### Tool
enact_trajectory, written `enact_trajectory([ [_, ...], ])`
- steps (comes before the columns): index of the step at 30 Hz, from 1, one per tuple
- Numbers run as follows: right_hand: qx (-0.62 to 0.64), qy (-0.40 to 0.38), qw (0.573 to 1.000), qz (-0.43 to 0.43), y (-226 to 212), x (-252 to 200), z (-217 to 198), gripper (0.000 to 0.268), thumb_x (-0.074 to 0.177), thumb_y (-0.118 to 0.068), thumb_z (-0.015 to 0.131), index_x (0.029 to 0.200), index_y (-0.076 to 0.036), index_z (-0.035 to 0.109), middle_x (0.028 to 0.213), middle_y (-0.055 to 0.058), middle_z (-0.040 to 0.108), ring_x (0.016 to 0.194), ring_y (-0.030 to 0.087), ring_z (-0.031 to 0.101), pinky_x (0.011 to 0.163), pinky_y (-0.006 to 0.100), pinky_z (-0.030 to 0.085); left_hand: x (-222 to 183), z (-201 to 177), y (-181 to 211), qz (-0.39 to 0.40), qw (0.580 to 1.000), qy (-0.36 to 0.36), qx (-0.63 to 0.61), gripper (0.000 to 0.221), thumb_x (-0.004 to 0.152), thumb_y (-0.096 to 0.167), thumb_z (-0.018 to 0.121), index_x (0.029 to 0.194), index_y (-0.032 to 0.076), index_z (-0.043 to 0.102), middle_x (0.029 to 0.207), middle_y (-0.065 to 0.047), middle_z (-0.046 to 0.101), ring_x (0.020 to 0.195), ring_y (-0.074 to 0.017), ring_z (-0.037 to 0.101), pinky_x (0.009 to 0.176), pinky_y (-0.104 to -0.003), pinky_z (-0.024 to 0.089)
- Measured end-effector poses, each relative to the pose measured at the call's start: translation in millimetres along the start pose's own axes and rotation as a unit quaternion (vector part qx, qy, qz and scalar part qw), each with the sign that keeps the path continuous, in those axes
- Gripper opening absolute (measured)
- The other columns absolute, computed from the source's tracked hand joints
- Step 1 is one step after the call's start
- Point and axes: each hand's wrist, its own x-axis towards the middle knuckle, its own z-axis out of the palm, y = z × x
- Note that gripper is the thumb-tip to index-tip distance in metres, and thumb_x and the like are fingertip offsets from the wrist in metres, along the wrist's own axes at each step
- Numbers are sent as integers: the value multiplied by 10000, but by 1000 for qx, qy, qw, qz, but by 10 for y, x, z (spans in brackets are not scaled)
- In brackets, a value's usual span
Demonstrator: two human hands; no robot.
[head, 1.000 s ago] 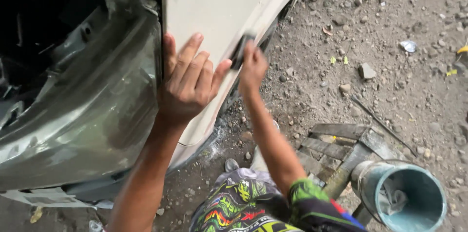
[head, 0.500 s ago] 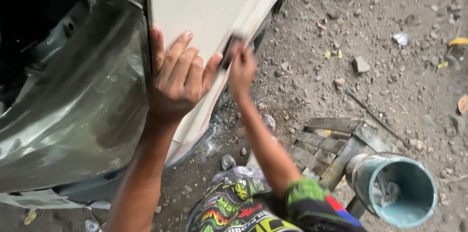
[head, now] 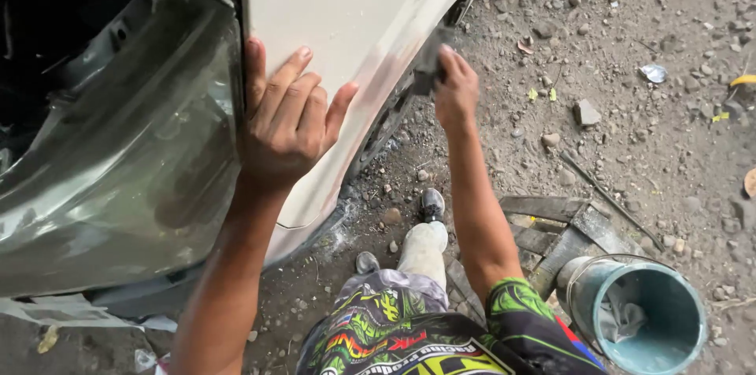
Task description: Sanding the body of a car after applying filler for repair.
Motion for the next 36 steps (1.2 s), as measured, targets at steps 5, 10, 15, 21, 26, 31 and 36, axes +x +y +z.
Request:
enact_trajectory([
  [5, -94, -11, 993, -75, 390, -460, 649, 305, 1063, -310, 560, 1049, -17, 643, 876, 72, 641, 714, 142, 593, 625, 277, 553, -1, 8, 19, 0, 1000, -1, -1, 263, 1067, 161, 815, 904, 13, 671, 994, -115, 691, 1193, -293, 710, 1231, -619, 346],
  [10, -166, 29, 980, -102, 320, -549, 952, 328, 1075, -362, 507, 1008, -67, 634, 873, 48, 642, 697, 126, 587, 595, 270, 536, 20, 16, -3, -7, 1000, 5, 4, 244, 1061, 167, 811, 921, 15, 681, 999, -116, 692, 1185, -286, 710, 1234, -611, 351],
  [15, -101, 38, 992, -71, 331, -635, 938, 369, 1081, -368, 490, 926, -71, 644, 806, 58, 647, 646, 144, 606, 573, 290, 558, 2, -1, -25, -2, 1000, -6, 3, 273, 1082, 183, 820, 918, 20, 676, 1006, -114, 696, 1192, -284, 710, 1239, -609, 340],
  [21, -81, 67, 991, -82, 371, -230, 858, 363, 1063, -373, 518, 956, -50, 645, 819, 56, 662, 656, 140, 626, 602, 314, 577, -1, 6, -37, 4, 1000, 1, 5, 273, 1083, 194, 817, 931, 14, 678, 1004, -115, 691, 1184, -281, 705, 1238, -611, 321],
  [26, -64, 32, 985, -160, 709, -438, 781, 400, 1118, -353, 524, 1072, 27, 641, 952, 85, 674, 812, 173, 623, 727, 360, 560, 5, -5, -51, 3, 1000, 1, 3, 250, 1068, 166, 807, 929, 12, 668, 1010, -121, 691, 1186, -285, 705, 1251, -603, 323],
  [31, -98, 62, 988, -98, 265, -248, 916, 417, 1067, -422, 504, 950, -39, 622, 794, 34, 625, 627, 128, 611, 554, 319, 567, 12, -18, -41, 4, 1000, 4, 6, 310, 1086, 192, 831, 900, 15, 657, 991, -117, 687, 1168, -281, 707, 1237, -603, 330],
  [36, -88, 41, 989, -108, 540, -520, 891, 364, 1077, -382, 519, 1031, -43, 642, 892, 52, 657, 739, 127, 629, 668, 306, 570, 25, -28, -27, 3, 1000, 5, 9, 296, 1086, 204, 830, 921, 13, 676, 984, -113, 687, 1160, -275, 705, 1243, -600, 325],
])
